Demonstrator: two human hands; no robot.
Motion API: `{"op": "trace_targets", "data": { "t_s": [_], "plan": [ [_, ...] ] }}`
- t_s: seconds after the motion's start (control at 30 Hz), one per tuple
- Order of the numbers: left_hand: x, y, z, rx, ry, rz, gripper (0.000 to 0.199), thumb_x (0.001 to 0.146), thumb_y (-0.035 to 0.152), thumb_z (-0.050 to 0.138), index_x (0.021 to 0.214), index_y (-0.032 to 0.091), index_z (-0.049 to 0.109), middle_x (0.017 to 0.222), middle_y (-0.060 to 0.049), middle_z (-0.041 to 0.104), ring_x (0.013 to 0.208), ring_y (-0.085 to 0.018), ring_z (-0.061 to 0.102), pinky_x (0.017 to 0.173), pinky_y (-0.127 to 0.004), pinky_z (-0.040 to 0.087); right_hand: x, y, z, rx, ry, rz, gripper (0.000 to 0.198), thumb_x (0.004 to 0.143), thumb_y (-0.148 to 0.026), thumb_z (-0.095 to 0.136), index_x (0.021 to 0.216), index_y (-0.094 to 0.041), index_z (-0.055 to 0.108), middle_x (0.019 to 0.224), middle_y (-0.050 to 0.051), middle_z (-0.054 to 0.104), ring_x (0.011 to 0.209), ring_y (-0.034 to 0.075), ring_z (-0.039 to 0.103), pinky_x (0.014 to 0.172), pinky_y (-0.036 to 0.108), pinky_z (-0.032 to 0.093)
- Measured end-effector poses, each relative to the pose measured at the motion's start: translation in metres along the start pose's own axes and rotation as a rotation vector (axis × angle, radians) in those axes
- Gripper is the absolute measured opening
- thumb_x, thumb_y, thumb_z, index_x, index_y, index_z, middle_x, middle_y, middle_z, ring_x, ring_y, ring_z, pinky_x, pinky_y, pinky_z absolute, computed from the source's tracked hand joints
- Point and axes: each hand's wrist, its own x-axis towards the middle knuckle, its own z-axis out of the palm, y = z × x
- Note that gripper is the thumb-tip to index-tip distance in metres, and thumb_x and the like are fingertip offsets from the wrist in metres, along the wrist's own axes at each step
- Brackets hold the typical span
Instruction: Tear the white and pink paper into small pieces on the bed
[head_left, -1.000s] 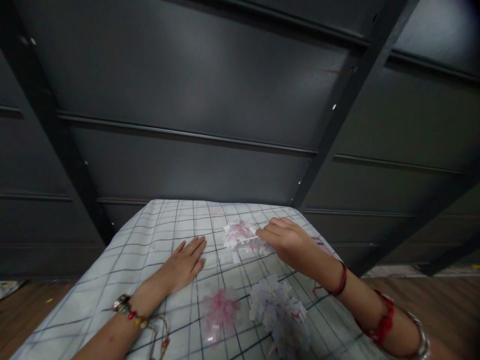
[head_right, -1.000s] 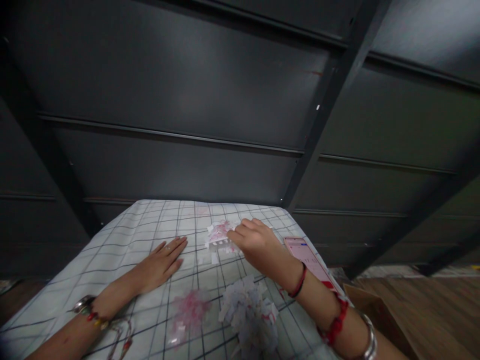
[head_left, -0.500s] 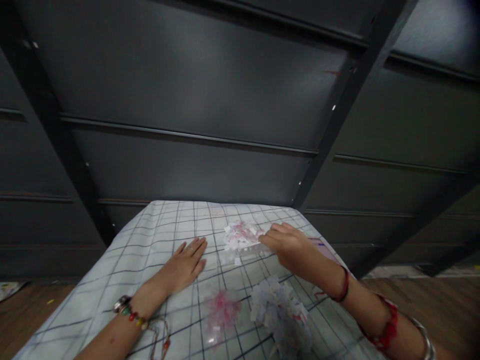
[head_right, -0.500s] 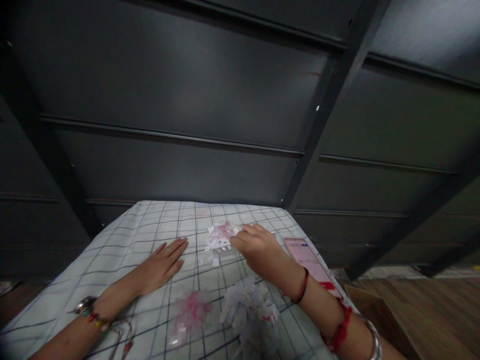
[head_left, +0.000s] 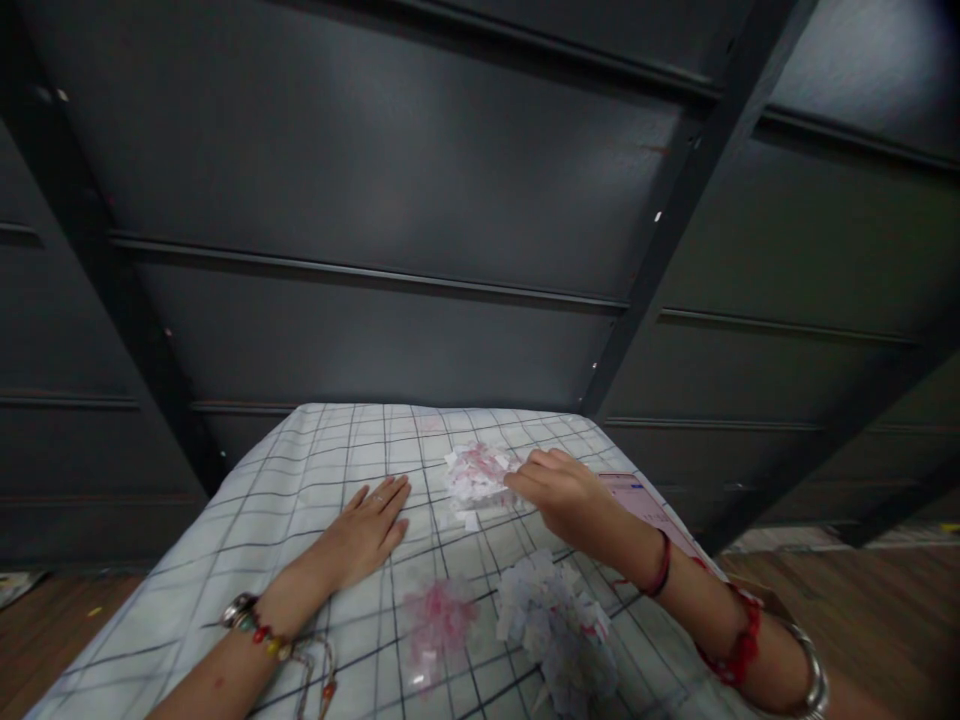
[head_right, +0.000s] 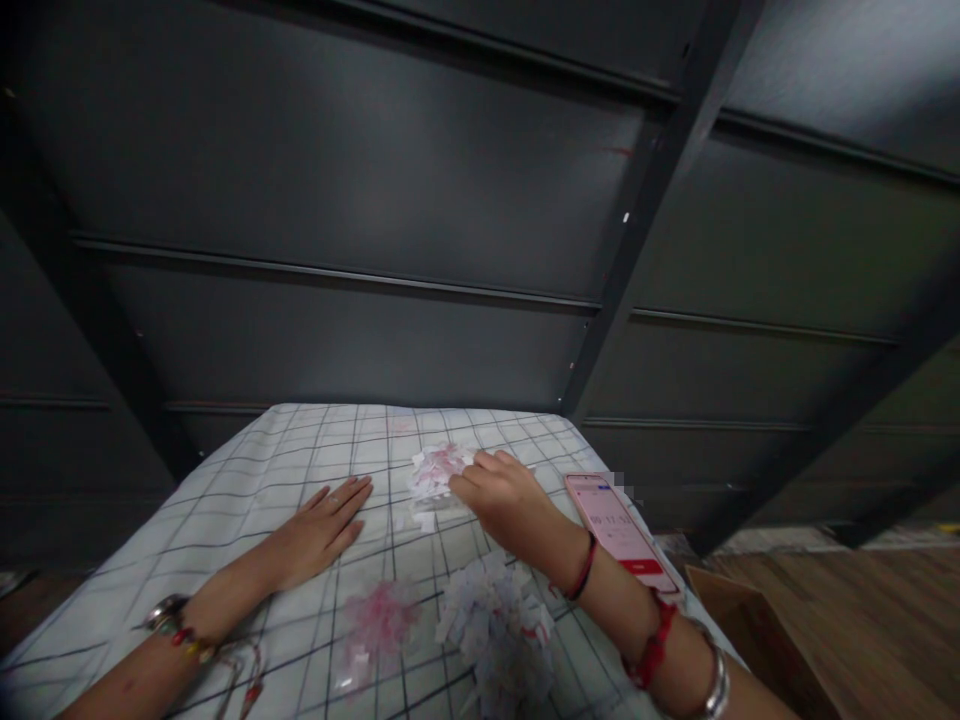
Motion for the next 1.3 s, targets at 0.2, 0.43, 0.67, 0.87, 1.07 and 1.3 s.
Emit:
{"op": "trace_targets", "data": {
  "t_s": [0.2,0.43,0.67,0.87,1.07,1.3],
  "plan": [
    [-0.001,0.002,-0.002,0.021,-0.015,-0.005,0.055,0.091,0.036,0.022,0.139,0.007,0.028,0.146,-0.012,0.023,0.134,-0.025,0.02,0.108,-0.044,0.019,-0.016,0.006,-0.023,-0.016,-0.049,0.09,0.034,0.066,0.008,0.039,0.079,-0.018,0.055,0.066,0.0,0.054,0.068,0.016,0.044,0.063,0.028,0.029],
    [0.0,0.003,-0.004,0.024,-0.039,-0.023,0.055,0.091,0.036,0.021,0.139,0.009,0.027,0.146,-0.011,0.022,0.134,-0.024,0.019,0.108,-0.045,0.018,-0.02,0.002,-0.007,-0.02,-0.089,0.111,0.032,0.067,0.008,0.039,0.077,-0.019,0.053,0.068,0.0,0.055,0.069,0.015,0.045,0.065,0.028,0.03],
    [0.0,0.001,-0.001,0.014,0.0,0.003,0.054,0.091,0.036,0.022,0.138,0.01,0.03,0.145,-0.013,0.025,0.133,-0.025,0.022,0.107,-0.045,0.02,-0.023,0.005,-0.006,-0.004,-0.1,0.108,0.032,0.069,0.007,0.039,0.08,-0.019,0.054,0.069,0.0,0.055,0.07,0.015,0.045,0.065,0.028,0.031],
    [-0.001,0.001,-0.002,-0.002,0.003,0.007,0.054,0.091,0.037,0.022,0.138,0.011,0.03,0.145,-0.012,0.026,0.133,-0.025,0.022,0.107,-0.045,0.02,-0.013,0.001,-0.001,0.004,-0.089,0.086,0.034,0.068,0.008,0.039,0.081,-0.019,0.055,0.07,0.0,0.056,0.072,0.016,0.046,0.068,0.029,0.032],
    [-0.001,0.004,-0.004,-0.004,-0.029,-0.018,0.055,0.091,0.036,0.022,0.139,0.009,0.028,0.146,-0.012,0.024,0.134,-0.025,0.02,0.107,-0.045,0.018,-0.009,0.005,-0.006,0.003,-0.066,0.082,0.033,0.069,0.007,0.04,0.084,-0.018,0.056,0.072,0.001,0.058,0.073,0.016,0.045,0.067,0.029,0.031],
    [-0.001,0.004,-0.004,0.001,-0.033,-0.028,0.055,0.091,0.036,0.022,0.139,0.01,0.027,0.146,-0.011,0.023,0.134,-0.024,0.019,0.108,-0.044,0.018,-0.015,0.005,-0.005,-0.011,-0.074,0.085,0.034,0.067,0.008,0.038,0.079,-0.018,0.055,0.069,0.001,0.056,0.071,0.016,0.045,0.067,0.029,0.03]
  ]
}}
